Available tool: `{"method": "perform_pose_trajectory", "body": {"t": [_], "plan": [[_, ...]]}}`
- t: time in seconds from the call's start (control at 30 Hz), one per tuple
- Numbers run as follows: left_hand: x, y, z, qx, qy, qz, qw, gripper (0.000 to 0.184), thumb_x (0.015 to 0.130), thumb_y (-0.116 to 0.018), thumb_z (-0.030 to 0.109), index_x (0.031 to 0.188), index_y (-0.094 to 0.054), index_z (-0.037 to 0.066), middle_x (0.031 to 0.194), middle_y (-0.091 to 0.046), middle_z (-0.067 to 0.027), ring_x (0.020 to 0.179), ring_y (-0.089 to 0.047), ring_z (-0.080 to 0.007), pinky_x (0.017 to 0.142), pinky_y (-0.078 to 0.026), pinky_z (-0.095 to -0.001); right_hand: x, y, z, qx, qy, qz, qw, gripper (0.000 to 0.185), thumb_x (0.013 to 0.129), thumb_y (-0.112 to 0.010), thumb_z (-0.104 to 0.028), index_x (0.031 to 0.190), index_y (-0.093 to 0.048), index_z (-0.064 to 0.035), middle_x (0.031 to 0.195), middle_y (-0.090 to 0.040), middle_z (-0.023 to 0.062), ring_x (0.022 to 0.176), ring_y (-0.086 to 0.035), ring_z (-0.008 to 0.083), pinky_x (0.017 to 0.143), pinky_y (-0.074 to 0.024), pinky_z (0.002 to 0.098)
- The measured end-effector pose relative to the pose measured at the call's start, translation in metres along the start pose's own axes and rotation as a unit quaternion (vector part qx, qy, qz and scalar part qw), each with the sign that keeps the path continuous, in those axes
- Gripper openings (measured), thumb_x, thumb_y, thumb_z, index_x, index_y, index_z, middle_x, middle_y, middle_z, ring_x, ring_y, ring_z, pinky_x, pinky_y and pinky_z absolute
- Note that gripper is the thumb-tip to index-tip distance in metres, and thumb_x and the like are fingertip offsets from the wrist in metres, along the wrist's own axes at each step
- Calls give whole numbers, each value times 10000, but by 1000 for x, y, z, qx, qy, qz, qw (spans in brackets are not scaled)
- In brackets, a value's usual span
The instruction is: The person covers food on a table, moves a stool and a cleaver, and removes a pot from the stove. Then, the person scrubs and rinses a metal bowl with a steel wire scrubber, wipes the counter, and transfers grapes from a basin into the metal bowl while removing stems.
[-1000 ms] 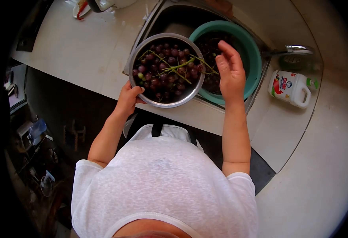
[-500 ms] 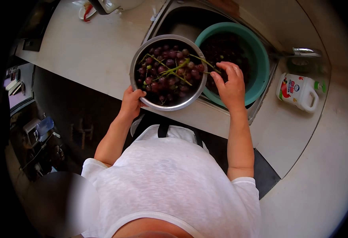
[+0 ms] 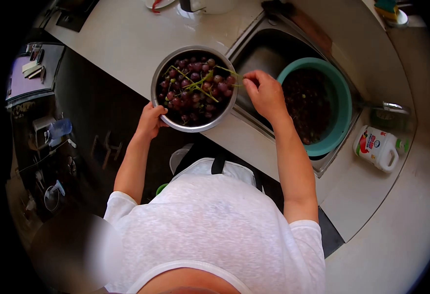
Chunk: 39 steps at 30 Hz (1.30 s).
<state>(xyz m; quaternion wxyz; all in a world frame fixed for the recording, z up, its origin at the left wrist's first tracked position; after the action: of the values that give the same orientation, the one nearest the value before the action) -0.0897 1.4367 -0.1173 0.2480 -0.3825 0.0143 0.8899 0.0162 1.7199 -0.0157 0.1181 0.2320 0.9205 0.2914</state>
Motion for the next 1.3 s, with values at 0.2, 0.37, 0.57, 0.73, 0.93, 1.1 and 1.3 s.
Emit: {"method": "perform_pose_trajectory", "body": {"t": [0.2,0.37,0.57,0.73,0.93,1.1,1.3], "plan": [[6,29,27,43,-101,98,989,494,737,-532,133,1187,-394,-16,1008,-548,-135,899,-552,-191,606,-506,-290,12,5,-32,65,9,38,997,114,790,-567,-95,871,-571,-16,741,-577,66,650,-529,128,608,-433,244],[-27,-21,140,326,-474,67,815,289,799,-508,74,1084,-551,59,1162,-499,-114,1052,-480,-221,839,-415,-309,11,0,-71,14,70,20,997,88,796,-550,-59,867,-564,-9,758,-563,71,644,-547,141,592,-440,247],[-22,-111,160,473,-614,-43,631,225,743,-569,95,961,-625,84,1076,-547,-101,1075,-449,-290,896,-366,-374,8,0,-121,-30,178,3,984,52,786,-532,2,838,-536,1,756,-541,91,611,-578,184,538,-455,265],[-17,-124,156,474,-589,-87,649,231,718,-581,115,941,-627,76,1016,-567,-84,1024,-480,-291,866,-379,-384,10,11,-132,-81,249,47,964,51,783,-539,-4,834,-534,-3,758,-538,111,611,-572,217,543,-455,276],[-12,-129,149,427,-616,-41,660,182,723,-542,100,878,-623,49,928,-581,-86,942,-511,-282,825,-392,-386,8,20,-142,-82,259,58,960,61,769,-556,-16,826,-538,-5,751,-543,118,646,-559,251,575,-456,309],[-17,-129,154,414,-630,-11,657,136,737,-507,86,803,-609,24,912,-582,-93,911,-515,-278,813,-392,-371,4,26,-150,-130,298,58,944,67,767,-561,-31,824,-541,-2,743,-552,111,608,-580,220,547,-462,288],[-15,-118,160,306,-647,24,698,138,726,-480,92,722,-598,20,816,-579,-87,819,-521,-265,777,-392,-364,-5,16,-135,-52,196,35,979,83,711,-592,-50,774,-566,-3,719,-572,104,574,-595,195,536,-470,267]]}}
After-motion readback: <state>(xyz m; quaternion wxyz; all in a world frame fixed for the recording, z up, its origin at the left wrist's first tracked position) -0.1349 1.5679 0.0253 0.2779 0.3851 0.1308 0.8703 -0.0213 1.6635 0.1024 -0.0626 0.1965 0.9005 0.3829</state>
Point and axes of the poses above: each hand's wrist, its own x-axis towards the middle knuckle, its own y-axis out of the back of the hand, z = x × y, the point moved 8 cm from there along x, towards the middle knuckle
